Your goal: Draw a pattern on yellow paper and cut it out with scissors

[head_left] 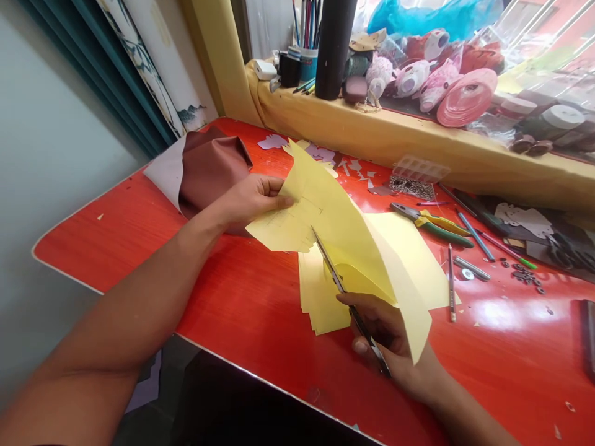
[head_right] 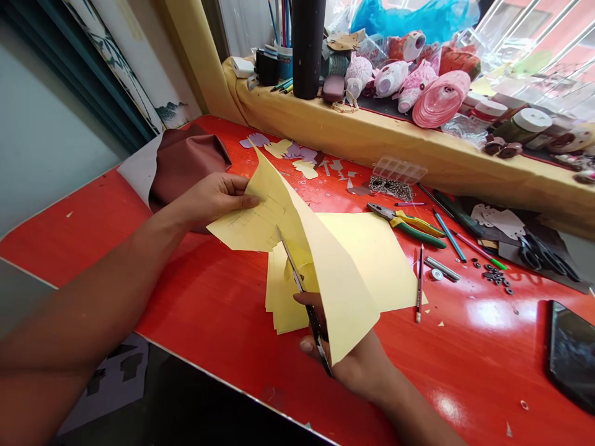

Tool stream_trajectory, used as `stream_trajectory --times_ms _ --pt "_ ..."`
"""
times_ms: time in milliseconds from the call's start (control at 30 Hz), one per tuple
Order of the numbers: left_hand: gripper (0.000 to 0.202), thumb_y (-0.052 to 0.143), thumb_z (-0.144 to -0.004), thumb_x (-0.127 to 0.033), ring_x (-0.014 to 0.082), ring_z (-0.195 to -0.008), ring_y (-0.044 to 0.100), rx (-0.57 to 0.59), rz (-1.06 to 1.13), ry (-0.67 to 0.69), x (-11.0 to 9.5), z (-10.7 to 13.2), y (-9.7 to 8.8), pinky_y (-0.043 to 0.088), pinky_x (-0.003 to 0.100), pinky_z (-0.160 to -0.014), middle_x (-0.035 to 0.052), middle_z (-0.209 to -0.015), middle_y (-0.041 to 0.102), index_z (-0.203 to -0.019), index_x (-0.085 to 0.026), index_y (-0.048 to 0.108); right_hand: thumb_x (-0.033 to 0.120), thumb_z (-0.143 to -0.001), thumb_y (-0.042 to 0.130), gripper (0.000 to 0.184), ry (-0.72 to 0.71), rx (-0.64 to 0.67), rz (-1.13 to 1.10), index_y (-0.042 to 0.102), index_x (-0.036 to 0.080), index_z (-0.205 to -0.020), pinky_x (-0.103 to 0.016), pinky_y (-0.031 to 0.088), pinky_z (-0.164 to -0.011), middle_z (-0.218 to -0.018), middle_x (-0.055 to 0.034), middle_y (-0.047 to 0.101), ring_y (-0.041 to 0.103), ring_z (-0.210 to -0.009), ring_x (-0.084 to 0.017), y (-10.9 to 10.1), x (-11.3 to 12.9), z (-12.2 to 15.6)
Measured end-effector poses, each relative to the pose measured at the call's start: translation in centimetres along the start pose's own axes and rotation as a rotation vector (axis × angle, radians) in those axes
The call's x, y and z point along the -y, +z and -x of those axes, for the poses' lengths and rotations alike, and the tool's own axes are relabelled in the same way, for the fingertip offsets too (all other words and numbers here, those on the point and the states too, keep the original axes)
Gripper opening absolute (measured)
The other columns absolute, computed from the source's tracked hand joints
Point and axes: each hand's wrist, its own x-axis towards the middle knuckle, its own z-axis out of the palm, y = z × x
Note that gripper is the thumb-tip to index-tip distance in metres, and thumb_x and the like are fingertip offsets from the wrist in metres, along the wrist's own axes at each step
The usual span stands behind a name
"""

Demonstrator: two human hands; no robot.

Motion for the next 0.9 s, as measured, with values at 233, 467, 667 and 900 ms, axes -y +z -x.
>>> stream_trajectory --times_ms 233,467,667,900 --pt "0.038 0.093 -0.080 -0.044 0.0250 -0.088 0.081 0.001 -0.021 0.004 0.0 0.0 -0.1 0.065 0.030 -0.070 0.0069 -0.101 0.083 -0.108 -0.021 0.082 0.043 -0.102 0.071 0.037 0.046 0.010 -0.039 0.067 0.028 -0.136 -0.028 0.032 -0.054 -0.074 0.0046 0.045 0.038 -0.060 -0.014 -0.1 0.3 0.1" --pt "0.039 0.092 -0.080 -0.043 0.0248 -0.088 0.081 0.005 -0.012 -0.008 -0.2 0.1 0.1 0.065 0.030 -0.071 0.0084 -0.105 0.084 -0.109 -0.019 0.082 0.046 -0.101 0.072 0.042 0.047 0.020 -0.008 0.065 0.030 -0.140 -0.029 0.034 -0.053 -0.074 0.0039 0.048 0.040 -0.059 -0.015 -0.3 -0.4 0.4" --pt "0.036 0.091 -0.080 -0.043 0.0248 -0.088 0.080 0.006 -0.010 -0.033 -0.4 0.2 0.3 0.064 0.030 -0.069 0.0078 -0.104 0.084 -0.107 -0.020 0.082 0.048 -0.102 0.070 0.041 0.076 0.006 -0.027 0.067 0.026 -0.137 -0.028 0.032 -0.053 -0.072 0.0050 0.043 0.038 -0.059 -0.014 0.1 0.7 0.1" --pt "0.036 0.091 -0.080 -0.043 0.0262 -0.089 0.080 0.021 -0.015 -0.036 -0.4 0.3 0.4 0.065 0.033 -0.071 0.0081 -0.105 0.083 -0.106 -0.021 0.082 0.047 -0.098 0.074 0.041 0.088 -0.001 -0.020 0.071 0.030 -0.135 -0.029 0.041 -0.053 -0.072 0.0032 0.049 0.043 -0.059 -0.016 0.0 0.3 0.2"
